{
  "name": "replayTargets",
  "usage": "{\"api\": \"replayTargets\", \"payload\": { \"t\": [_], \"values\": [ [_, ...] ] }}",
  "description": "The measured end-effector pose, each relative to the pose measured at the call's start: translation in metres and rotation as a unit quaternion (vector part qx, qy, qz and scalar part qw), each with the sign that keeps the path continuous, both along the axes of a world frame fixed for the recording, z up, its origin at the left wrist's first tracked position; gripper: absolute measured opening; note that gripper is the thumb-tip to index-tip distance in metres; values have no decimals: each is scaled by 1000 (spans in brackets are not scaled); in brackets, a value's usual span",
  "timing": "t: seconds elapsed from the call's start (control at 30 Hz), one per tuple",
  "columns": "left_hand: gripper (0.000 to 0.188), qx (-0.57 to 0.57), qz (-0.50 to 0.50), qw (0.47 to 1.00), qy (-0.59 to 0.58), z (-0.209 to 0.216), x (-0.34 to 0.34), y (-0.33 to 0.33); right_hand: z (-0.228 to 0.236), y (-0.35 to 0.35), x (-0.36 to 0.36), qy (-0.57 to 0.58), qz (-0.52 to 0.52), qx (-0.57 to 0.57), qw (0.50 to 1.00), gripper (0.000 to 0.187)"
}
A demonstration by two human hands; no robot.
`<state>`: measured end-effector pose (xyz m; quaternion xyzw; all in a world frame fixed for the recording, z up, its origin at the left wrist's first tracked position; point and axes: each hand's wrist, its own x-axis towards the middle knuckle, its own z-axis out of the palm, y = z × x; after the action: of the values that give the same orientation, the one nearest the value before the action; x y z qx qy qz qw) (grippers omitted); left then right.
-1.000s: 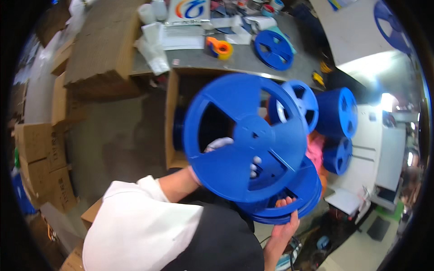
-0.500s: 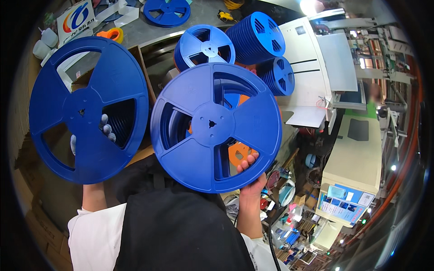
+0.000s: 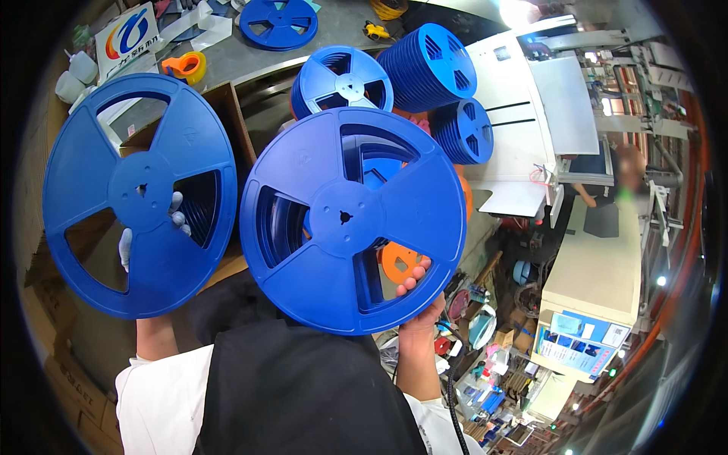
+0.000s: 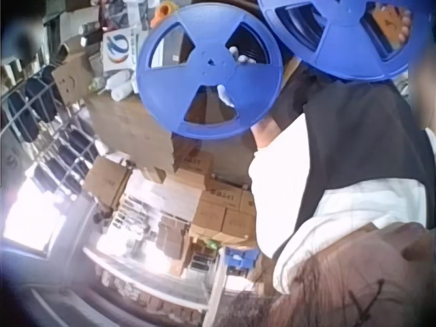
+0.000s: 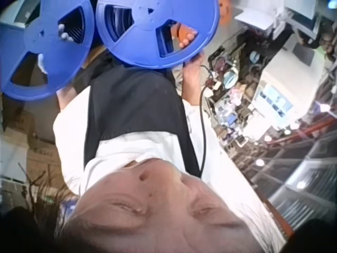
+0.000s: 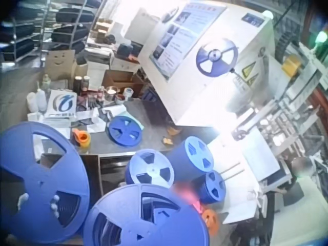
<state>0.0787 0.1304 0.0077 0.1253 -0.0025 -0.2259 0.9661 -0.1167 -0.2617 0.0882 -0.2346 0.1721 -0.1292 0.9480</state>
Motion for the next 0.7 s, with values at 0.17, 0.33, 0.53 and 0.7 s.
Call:
{"api": "replayTargets", "payload": {
  "t": [0.17, 0.33, 0.53, 0.7],
  "values": [
    [64, 162, -9, 984, 69, 36, -7, -14, 3, 2, 3, 28, -23, -3, 999, 41],
    [75, 383, -49, 922, -4, 36, -7, -52, 3, 10, 13, 68, -9, -67, 995, 49],
    [103, 502, -147, 840, -145, 2, -34, -147, 38, 107, 74, 160, 94, -243, 952, 55],
    [79, 191, -182, 962, 77, -11, -27, -132, 36, 86, 57, 199, 82, -250, 944, 54]
  ]
}}
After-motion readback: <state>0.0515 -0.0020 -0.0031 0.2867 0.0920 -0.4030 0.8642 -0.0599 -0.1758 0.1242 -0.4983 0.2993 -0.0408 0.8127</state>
